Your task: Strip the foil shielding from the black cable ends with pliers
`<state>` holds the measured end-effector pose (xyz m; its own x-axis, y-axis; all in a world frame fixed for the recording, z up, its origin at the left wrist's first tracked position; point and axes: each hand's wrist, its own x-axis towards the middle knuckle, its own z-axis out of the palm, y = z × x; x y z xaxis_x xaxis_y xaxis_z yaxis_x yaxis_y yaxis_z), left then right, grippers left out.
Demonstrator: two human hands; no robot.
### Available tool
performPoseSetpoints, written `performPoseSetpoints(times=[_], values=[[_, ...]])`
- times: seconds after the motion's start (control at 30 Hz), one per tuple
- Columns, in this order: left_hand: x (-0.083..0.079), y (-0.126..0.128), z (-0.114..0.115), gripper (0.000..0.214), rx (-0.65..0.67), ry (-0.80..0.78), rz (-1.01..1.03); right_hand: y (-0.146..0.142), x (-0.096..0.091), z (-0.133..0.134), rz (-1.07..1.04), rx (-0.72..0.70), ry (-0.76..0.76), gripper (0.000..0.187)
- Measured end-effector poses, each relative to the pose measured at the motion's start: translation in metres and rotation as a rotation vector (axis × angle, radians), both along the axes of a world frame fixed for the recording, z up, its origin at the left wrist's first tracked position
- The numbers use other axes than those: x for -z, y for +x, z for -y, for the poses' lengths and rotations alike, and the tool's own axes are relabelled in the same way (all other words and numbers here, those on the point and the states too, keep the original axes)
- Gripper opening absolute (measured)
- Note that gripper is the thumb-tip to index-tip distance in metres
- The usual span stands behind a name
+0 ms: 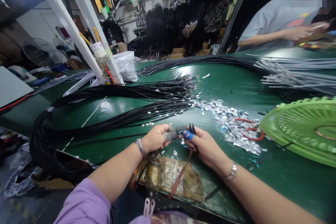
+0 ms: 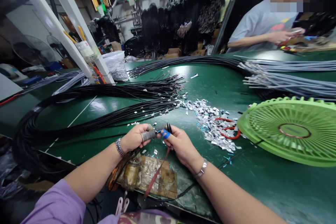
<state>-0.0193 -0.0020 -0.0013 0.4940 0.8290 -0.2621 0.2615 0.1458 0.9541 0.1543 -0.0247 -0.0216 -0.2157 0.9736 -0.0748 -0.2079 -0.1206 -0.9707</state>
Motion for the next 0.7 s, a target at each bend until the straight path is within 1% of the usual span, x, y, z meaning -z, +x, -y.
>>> performPoseSetpoints(times=[0.17, 0.27, 0.4, 0.57, 0.7], values=[[-0.0004, -0.0010, 0.0002, 0.054, 0.036, 0.011, 0.008, -0.0006, 0.0033, -0.0006, -0.173, -0.077, -0.142, 0.042], [-0.0006, -0.0015, 0.0002, 0.055, 0.051, 0.010, 0.027, -0.0008, 0.0041, -0.0019, -0.258, -0.101, -0.189, 0.038], [-0.0006, -0.0019, 0.0004, 0.053, 0.071, 0.022, 0.039, -0.0005, 0.0036, -0.0021, -0.340, -0.119, -0.260, 0.040], [-0.0013, -0.0015, 0.0009, 0.049, 0.087, 0.029, 0.044, 0.0011, 0.0039, -0.0014, -0.371, -0.156, -0.300, 0.038], [-0.0007, -0.0013, 0.0013, 0.044, 0.115, 0.100, -0.009, 0.0017, 0.0022, -0.0016, -0.290, -0.159, -0.269, 0.035]])
